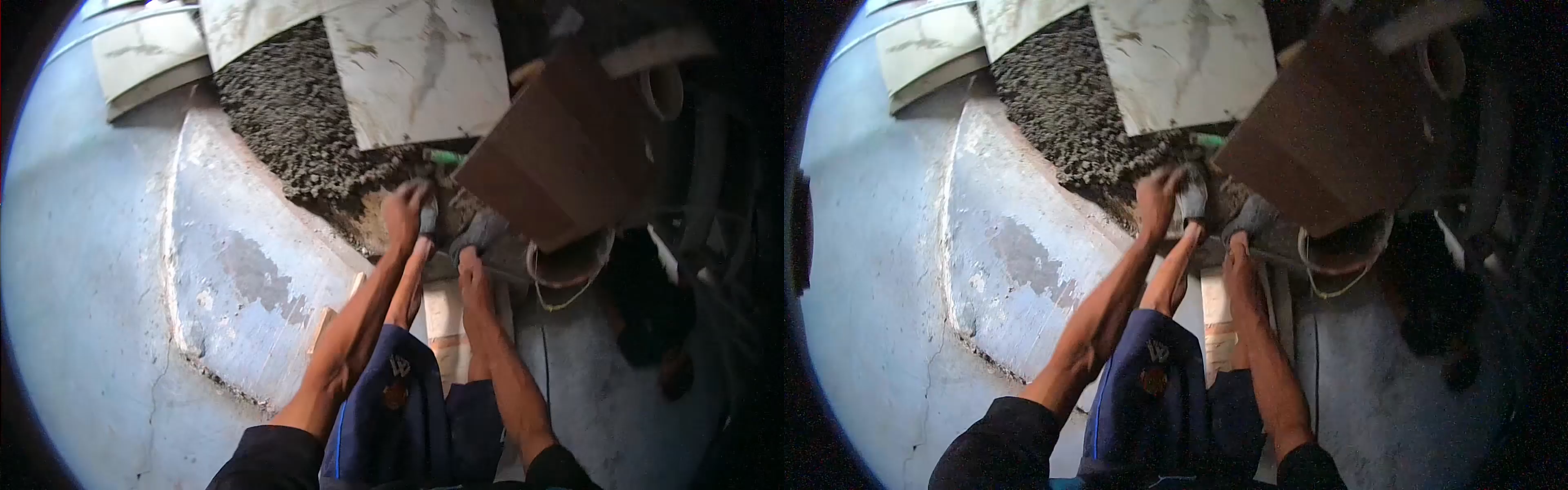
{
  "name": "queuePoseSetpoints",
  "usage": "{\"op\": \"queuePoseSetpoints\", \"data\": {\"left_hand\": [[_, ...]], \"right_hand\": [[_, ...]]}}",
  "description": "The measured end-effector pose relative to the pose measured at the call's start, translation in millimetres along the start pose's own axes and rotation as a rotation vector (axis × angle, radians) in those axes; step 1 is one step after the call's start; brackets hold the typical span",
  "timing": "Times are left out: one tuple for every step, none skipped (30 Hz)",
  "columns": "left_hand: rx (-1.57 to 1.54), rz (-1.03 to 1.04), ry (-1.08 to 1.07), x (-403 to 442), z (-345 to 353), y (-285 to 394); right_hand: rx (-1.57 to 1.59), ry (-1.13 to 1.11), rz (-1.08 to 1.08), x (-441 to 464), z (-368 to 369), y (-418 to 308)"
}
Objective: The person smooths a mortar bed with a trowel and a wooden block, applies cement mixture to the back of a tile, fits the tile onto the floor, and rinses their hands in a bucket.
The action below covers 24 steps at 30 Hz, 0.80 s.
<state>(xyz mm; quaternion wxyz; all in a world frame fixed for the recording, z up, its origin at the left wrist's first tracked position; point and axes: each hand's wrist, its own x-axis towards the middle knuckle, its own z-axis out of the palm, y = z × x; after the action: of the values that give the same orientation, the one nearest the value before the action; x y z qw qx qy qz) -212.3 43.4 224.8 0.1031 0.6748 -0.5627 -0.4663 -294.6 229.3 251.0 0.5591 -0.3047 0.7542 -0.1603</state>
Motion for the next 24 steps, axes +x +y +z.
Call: {"op": "queuePoseSetpoints", "data": {"left_hand": [[0.195, -0.089, 0.003, -16, -14, -12], [0.245, -0.21, 0.006, -27, -23, -31], [0.244, -0.244, 0.035, -38, -31, -52], [0.066, -0.32, 0.005, -49, -30, -91], [-0.106, -0.402, -0.013, -60, -29, -131], [-0.489, -0.559, 0.032, -70, -38, -125], [-0.875, -0.716, 0.071, -83, -46, -115], [-0.9, -0.723, 0.052, -93, -55, -102], [-1.177, -0.788, 0.022, -101, -66, -84], [-1.451, -0.844, -0.009, -103, -80, -62], [-1.467, -0.851, -0.034, -107, -94, -40], [-1.322, -0.821, -0.118, -110, -111, -17], [-1.178, -0.779, -0.207, -110, -123, 1], [-1.167, -0.724, -0.189, -111, -131, 16], [-1.157, -0.672, -0.169, -112, -133, 23], [-1.017, -0.523, -0.13, -112, -129, 25], [-0.903, -0.48, -0.148, -113, -116, 10], [-0.749, -0.492, -0.265, -121, -86, -39], [-0.606, -0.52, -0.416, -135, -58, -91], [-0.477, -0.57, -0.536, -143, -53, -120], [-0.27, -0.729, -0.637, -122, -82, -74], [-0.081, -0.596, -0.396, -131, -72, -85], [0.101, -0.462, -0.159, -142, -58, -96], [-0.171, -0.585, -0.144, -124, -77, -40]], "right_hand": [[0.041, 0.077, -0.071, -5, -6, -16], [0.085, 0.151, -0.14, -9, -13, -35], [0.088, 0.117, -0.288, -12, -22, -79], [0.198, 0.098, -0.382, -14, -20, -107], [0.28, 0.075, -0.457, -21, -19, -136], [0.302, -0.004, -0.486, -28, -17, -161], [0.347, 0.05, -0.676, -26, 0, -174], [0.256, -0.005, -0.807, -20, 2, -187], [0.022, -0.041, -0.808, -12, 16, -184], [-0.206, -0.074, -0.804, 3, 35, -166], [0.049, -0.248, -0.453, 23, 48, -139], [0.13, -0.283, -0.143, 45, 76, -88], [0.215, -0.277, 0.169, 67, 103, -39], [0.154, -0.198, 0.299, 78, 110, -23], [0.103, -0.12, 0.431, 85, 104, -34], [0.417, -0.171, 0.654, 78, 100, -43], [0.508, -0.119, 0.633, 70, 95, -67], [0.601, -0.069, 0.608, 62, 89, -93], [0.693, -0.022, 0.58, 54, 84, -119], [0.844, -0.1, 0.523, 52, 61, -150], [0.996, -0.179, 0.463, 58, 42, -166], [0.685, -0.131, 0.258, 86, 25, -160], [0.371, -0.077, 0.066, 125, 8, -148], [0.538, 0.142, -0.096, 169, -5, -132]]}}
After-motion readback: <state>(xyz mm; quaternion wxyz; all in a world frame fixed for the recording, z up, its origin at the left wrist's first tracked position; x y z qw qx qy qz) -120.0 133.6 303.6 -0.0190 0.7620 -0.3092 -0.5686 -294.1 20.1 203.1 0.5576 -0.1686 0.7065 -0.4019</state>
